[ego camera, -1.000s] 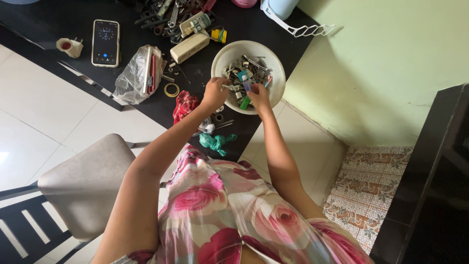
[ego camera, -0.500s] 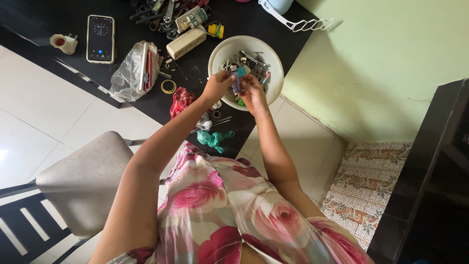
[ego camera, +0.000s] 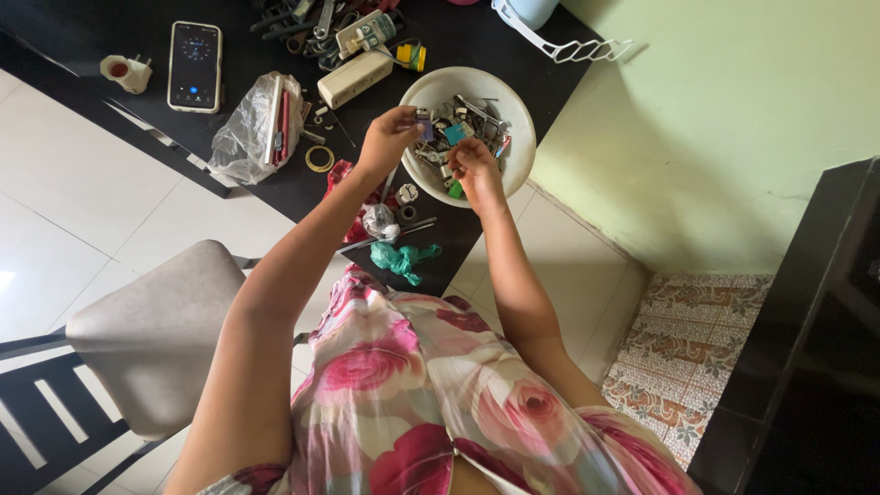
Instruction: The person sorts small metal hardware items from a white bowl on a black table, picking up pieces one by one and placing them into a red cloth bag. The person also handles a small plastic bag and wipes the table surface with the red cloth.
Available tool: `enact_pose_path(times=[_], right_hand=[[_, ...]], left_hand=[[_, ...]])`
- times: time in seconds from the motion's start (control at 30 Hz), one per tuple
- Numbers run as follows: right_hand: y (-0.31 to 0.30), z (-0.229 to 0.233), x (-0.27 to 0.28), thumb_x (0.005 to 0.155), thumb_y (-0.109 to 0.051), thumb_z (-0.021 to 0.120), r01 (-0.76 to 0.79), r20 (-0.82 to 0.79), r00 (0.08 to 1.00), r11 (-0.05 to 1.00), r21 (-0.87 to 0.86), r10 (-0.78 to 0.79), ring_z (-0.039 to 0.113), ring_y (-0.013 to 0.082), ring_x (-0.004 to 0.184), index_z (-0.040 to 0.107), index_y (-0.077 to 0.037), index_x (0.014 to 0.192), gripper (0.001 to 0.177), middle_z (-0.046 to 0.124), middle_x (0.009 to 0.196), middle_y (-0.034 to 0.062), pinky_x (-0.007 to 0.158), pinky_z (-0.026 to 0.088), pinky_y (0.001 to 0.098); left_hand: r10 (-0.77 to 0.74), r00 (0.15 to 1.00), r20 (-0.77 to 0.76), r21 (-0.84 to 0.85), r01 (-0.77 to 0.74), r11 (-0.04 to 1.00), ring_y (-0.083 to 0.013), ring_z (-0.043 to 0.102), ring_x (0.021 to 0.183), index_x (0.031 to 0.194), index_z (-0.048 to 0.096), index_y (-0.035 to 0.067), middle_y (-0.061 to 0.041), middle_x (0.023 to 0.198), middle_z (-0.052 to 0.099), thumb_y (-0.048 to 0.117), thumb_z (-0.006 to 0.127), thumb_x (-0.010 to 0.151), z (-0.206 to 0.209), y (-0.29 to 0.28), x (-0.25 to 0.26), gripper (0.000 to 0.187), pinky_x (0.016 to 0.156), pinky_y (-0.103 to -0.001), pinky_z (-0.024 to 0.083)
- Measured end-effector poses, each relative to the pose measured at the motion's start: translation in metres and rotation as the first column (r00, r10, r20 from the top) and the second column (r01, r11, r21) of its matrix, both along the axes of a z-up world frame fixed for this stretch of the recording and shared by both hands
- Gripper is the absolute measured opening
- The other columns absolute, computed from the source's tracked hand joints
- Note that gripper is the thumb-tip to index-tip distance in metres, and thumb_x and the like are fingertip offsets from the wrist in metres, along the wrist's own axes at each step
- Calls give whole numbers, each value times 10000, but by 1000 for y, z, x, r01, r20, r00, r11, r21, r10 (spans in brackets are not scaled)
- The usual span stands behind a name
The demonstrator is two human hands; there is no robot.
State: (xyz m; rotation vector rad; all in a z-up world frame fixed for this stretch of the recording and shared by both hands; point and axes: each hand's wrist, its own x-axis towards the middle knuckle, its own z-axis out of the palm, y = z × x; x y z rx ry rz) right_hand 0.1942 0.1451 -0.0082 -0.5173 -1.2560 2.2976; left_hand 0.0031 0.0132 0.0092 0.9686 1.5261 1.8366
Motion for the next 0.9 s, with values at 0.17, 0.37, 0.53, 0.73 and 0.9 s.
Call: enact_pose_path(times=[0.17, 0.37, 0.53, 0.73, 0.9], right_hand=[[0, -5, -1, 1002, -59, 580, -2, 40, 999, 996, 88, -2, 614, 128, 862, 633, -94, 1061, 86, 688, 964, 27, 728, 435, 280], [-2, 0, -2, 988, -75, 574, -17, 92, 996, 997, 81, 9, 616, 135, 859, 648, -86, 1079, 118, 688, 963, 20, 731, 428, 277], [-6, 2, -8, 967, -72, 593, -34, 53, 998, 996, 83, 30, 620, 148, 855, 633, -104, 1085, 128, 696, 962, 35, 734, 433, 287], [-11, -2, -18, 970, -70, 594, -72, 45, 997, 992, 106, 68, 624, 154, 857, 634, -88, 1095, 133, 698, 966, 40, 726, 442, 295], [-21, -5, -24, 971, -72, 593, -90, 87, 993, 992, 84, 83, 625, 150, 848, 629, -94, 1102, 138, 698, 971, 37, 731, 453, 290]], left_hand=[[-16, 1000, -13, -67, 15, 998, -75, 692, 900, 1244, 704, 36, -32, 996, 762, 122, 736, 966, 39, -5, -1, 293, 834, -241, 561], [-7, 1000, -28, -8, 7, 1000, -64, 702, 918, 1226, 708, 22, -33, 1015, 767, 135, 748, 960, 75, -7, 1, 291, 852, -231, 573], [-3, 1000, -8, 35, 3, 999, -69, 693, 946, 1241, 703, 4, -44, 1034, 755, 134, 760, 967, 78, -9, 3, 308, 872, -236, 572], [-177, 961, 212, 246, 123, 961, -135, 738, 947, 1083, 572, 33, -66, 1059, 761, 189, 626, 996, 84, -25, 0, 187, 876, -288, 611], [-48, 937, 345, 48, 34, 998, -111, 573, 600, 985, 620, 92, -16, 740, 595, 408, 454, 1017, 95, -41, 2, 359, 553, -267, 492]])
